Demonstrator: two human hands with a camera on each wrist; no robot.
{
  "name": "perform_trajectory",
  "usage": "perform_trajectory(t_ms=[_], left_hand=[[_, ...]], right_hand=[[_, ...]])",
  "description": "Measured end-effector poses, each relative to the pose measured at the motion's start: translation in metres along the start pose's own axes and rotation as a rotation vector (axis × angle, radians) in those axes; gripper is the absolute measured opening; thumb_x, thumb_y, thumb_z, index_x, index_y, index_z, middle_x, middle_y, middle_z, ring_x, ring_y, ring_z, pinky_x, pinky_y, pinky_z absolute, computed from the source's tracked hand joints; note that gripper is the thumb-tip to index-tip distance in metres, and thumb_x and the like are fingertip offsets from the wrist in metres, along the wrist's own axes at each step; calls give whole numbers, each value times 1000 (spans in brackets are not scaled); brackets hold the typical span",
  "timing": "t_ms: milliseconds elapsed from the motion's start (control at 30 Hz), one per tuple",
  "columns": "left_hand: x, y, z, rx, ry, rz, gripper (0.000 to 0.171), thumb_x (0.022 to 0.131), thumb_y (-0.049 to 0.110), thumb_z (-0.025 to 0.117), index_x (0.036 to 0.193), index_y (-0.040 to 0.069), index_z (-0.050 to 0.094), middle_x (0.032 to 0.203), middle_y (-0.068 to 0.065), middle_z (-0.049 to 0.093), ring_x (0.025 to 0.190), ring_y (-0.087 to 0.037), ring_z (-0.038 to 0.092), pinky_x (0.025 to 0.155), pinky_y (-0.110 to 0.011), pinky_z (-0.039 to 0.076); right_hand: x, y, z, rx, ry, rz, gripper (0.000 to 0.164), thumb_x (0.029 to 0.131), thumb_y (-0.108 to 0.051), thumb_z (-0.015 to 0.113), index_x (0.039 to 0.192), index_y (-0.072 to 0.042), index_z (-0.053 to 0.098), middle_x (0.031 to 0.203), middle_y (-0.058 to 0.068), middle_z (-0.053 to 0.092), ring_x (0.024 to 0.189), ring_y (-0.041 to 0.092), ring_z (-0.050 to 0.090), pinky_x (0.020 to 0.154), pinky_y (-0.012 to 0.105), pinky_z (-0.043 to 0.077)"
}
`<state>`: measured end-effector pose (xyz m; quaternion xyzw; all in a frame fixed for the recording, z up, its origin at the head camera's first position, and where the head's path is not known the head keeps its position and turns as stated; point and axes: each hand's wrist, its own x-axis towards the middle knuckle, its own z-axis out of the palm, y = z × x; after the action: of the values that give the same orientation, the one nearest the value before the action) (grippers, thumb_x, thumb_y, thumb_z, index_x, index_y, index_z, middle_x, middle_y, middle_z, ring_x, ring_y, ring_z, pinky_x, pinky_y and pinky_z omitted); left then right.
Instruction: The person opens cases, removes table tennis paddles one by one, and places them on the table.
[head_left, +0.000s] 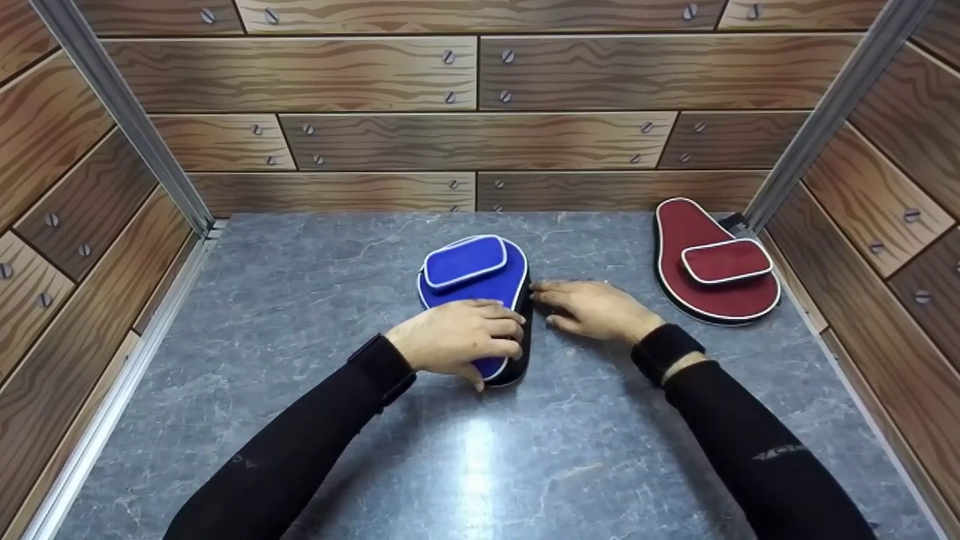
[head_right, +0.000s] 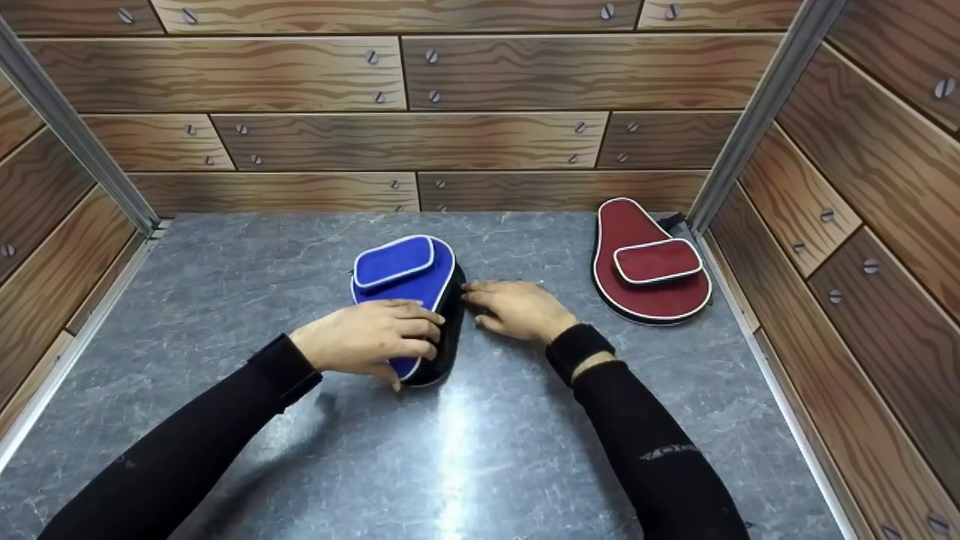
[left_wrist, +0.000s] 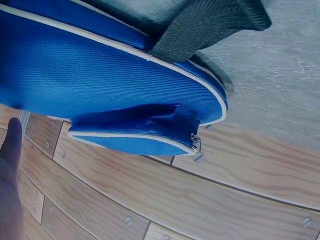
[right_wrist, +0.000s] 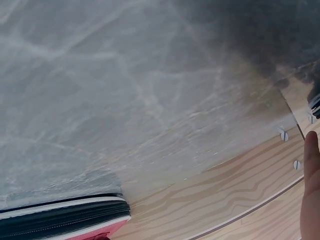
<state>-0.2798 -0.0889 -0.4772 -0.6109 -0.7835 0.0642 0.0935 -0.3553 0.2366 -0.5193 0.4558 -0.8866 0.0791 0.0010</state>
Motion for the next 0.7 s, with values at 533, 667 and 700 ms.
perform_trajectory(t_ms=[533,667,700], left_hand=[[-24,-6,-1,172,148,1,72,82,71,89,137,27,74,145,4,77,150,-24,67,142,-47,45],[-29,-7,-1,208,183,4,70,79,73,88,131,28,75,140,6,78,144,-24,69,138,-45,49],[-30,-8,-1,215,192,4,70,78,74,89,130,29,75,139,6,78,143,-24,69,138,-44,49]], right_hand=[[7,-8,1,-73,27,-61,43,111,-24,76,150,-6,76,158,15,77,145,36,77,118,57,65],[8,-11,1,-94,10,-67,45,112,-27,74,151,-6,76,158,14,77,144,37,77,116,57,66],[9,-12,1,-91,5,-59,45,112,-28,74,152,-7,76,158,14,77,144,37,77,116,57,66]])
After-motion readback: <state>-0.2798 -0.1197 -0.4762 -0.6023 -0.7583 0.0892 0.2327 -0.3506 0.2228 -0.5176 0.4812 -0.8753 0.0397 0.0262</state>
